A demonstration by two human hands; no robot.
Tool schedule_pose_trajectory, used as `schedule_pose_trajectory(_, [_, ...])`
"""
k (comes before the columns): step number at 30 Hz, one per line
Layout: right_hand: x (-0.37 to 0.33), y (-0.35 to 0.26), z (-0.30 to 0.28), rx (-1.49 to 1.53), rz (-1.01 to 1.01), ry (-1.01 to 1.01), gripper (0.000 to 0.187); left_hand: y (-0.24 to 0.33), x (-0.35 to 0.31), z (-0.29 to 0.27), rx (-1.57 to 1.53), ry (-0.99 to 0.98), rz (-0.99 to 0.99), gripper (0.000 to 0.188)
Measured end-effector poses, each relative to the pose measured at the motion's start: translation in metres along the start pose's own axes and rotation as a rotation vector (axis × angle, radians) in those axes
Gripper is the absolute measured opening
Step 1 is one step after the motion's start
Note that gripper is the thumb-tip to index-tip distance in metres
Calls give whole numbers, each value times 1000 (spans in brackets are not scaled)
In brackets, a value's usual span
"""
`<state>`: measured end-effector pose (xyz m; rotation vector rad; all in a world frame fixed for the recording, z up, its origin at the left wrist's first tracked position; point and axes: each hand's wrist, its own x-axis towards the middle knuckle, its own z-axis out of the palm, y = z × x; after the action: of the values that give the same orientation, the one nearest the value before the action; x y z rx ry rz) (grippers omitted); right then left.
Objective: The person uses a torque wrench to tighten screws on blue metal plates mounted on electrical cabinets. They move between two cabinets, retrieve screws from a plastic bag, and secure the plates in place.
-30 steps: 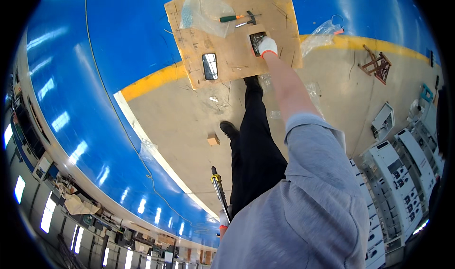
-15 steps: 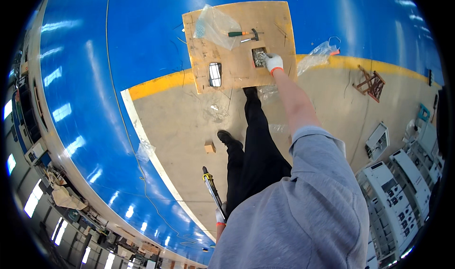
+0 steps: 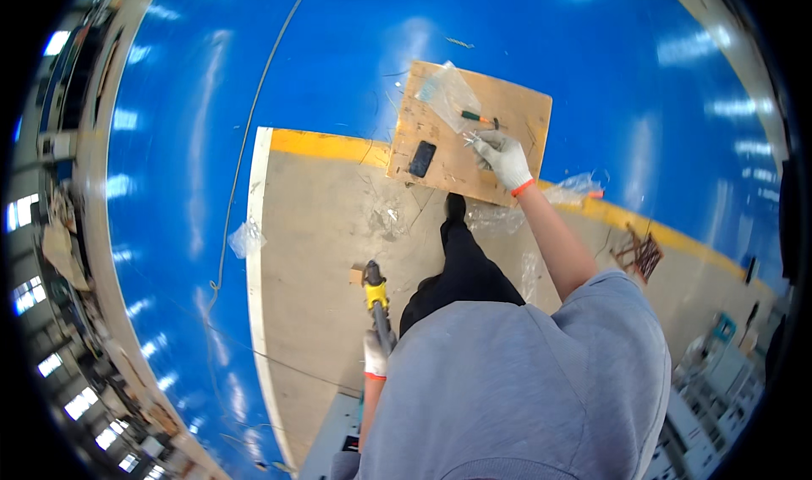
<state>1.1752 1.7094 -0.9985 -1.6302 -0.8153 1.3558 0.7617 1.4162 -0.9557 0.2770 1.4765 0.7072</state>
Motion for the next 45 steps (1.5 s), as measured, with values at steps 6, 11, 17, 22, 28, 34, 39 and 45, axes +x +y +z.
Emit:
schedule_pose_trajectory(6, [-135, -112, 139, 47, -154, -442, 23, -6, -88, -81, -334, -428, 549, 56])
schedule_pose_trajectory(11, [-277, -146, 267, 3, -195, -847, 19, 26, -204, -142, -379, -843, 647, 52])
schedule_pose_trajectory(17, [-438, -137, 360, -1, -28, -1465, 19, -30, -276, -168, -784, -252, 785, 110])
schedule_pose_trajectory(22, [-540, -147, 421, -761, -491, -1885, 16, -43, -289, -187, -1739, -255, 686, 62])
schedule_pose_trajectory(28, [-538, -94, 449, -969, -1034, -1995, 20, -22, -278, -174, -1205, 138, 869, 43])
schedule_pose_trajectory(34, [-519, -121, 478, -1129, -1156, -2037, 21, -19, -245, -150, -1190, 434, 781, 41])
schedule_pose_trajectory(39, [-497, -115, 493, -1194, -1227, -2223, 22, -8, -254, -122, -1937, 61, 832, 55])
schedule_pose_trajectory(45, [-528, -106, 499, -1293, -1009, -2512, 23, -35, -266, -85, -2043, 230, 1006, 59])
